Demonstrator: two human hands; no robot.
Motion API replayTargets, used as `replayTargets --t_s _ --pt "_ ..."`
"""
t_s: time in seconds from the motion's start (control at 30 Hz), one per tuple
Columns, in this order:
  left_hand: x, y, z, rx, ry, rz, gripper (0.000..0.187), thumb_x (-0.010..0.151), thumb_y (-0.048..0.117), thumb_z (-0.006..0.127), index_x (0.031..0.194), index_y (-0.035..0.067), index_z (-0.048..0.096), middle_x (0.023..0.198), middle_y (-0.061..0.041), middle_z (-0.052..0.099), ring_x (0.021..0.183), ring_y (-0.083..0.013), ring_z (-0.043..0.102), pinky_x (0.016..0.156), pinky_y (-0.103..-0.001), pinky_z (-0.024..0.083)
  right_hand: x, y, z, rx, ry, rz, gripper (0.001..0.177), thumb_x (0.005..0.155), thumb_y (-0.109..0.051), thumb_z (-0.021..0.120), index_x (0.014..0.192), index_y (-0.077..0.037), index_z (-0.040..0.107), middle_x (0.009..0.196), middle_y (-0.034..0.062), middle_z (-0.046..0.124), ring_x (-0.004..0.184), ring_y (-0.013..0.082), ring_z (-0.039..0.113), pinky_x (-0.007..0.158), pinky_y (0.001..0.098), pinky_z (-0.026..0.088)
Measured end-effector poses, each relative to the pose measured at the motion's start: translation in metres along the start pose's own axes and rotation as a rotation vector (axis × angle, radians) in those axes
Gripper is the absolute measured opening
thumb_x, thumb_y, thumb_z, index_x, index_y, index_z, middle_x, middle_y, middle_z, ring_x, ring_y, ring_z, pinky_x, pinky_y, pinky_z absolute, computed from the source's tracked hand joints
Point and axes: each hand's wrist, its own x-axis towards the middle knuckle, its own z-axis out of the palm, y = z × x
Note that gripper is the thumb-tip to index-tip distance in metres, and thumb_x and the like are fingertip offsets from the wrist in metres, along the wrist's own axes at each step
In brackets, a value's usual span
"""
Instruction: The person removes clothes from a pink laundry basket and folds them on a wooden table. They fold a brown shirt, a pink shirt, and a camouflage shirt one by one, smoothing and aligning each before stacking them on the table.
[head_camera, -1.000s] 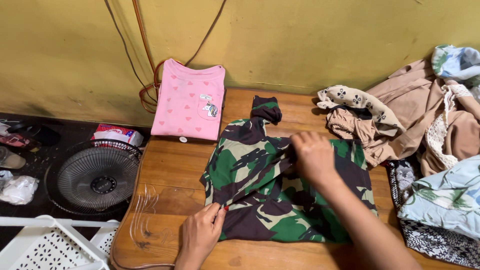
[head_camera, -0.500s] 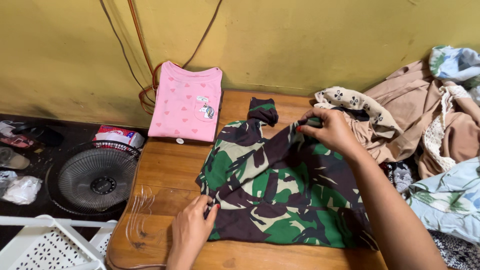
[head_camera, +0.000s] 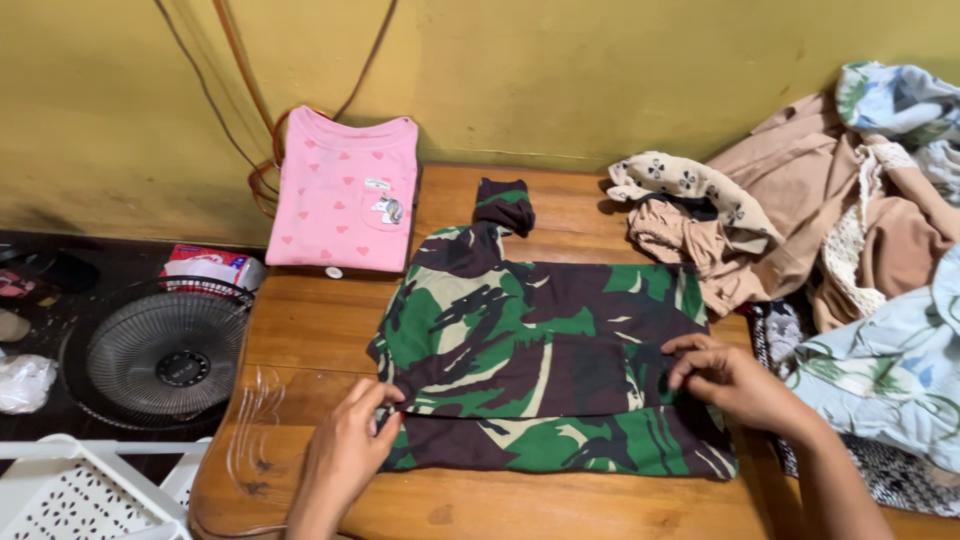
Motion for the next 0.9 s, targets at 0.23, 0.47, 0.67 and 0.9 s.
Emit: replayTargets --t_s 0.23,0.47,0.67,0.9 --pt "-0.001 0.008 -0.004 -0.013 -0.019 0.068 0.02 0.08 0.013 0.073 0.1 0.014 0.068 0.095 -0.002 0.065 0.069 -0.0236 0.066 0.064 -0.038 0.053 0.002 -0.003 0.039 -0.07 0.313 0.331 0.042 0.082 -0.018 0.085 0.117 -0.008 0.064 0.092 0.0033 0.073 0.068 0.0155 0.059 0.063 0.03 0.05" --pt "-0.007 0.008 -0.003 0.035 0.0 0.037 0.014 0.084 0.013 0.07 0.098 0.014 0.069 0.095 -0.002 0.066 0.069 -0.0243 0.066 0.065 -0.039 0.052 0.008 0.027 0.043 0.352 0.376 0.127 0.042 0.078 0.006 0.073 0.117 -0.004 0.061 0.087 0.0017 0.053 0.073 0.0091 0.051 0.063 0.0245 0.043" --pt "-0.005 0.022 -0.016 0.049 -0.113 0.0 0.026 0.08 0.021 0.074 0.106 0.02 0.072 0.104 0.003 0.067 0.067 -0.0232 0.07 0.068 -0.036 0.055 0.003 0.015 0.045 0.1 0.277 0.197 0.046 0.076 0.003 0.078 0.117 -0.007 0.06 0.091 0.0043 0.064 0.078 0.0133 0.061 0.069 0.0272 0.052" --pt "0.044 0.046 -0.015 0.071 0.184 0.318 0.037 0.082 0.027 0.077 0.115 0.011 0.067 0.114 -0.008 0.067 0.096 -0.0307 0.07 0.075 -0.041 0.056 0.028 -0.027 0.016 -0.274 0.572 -0.03 0.035 0.084 -0.009 0.074 0.117 -0.004 0.065 0.11 0.0155 0.07 0.1 0.029 0.068 0.08 0.0374 0.054"
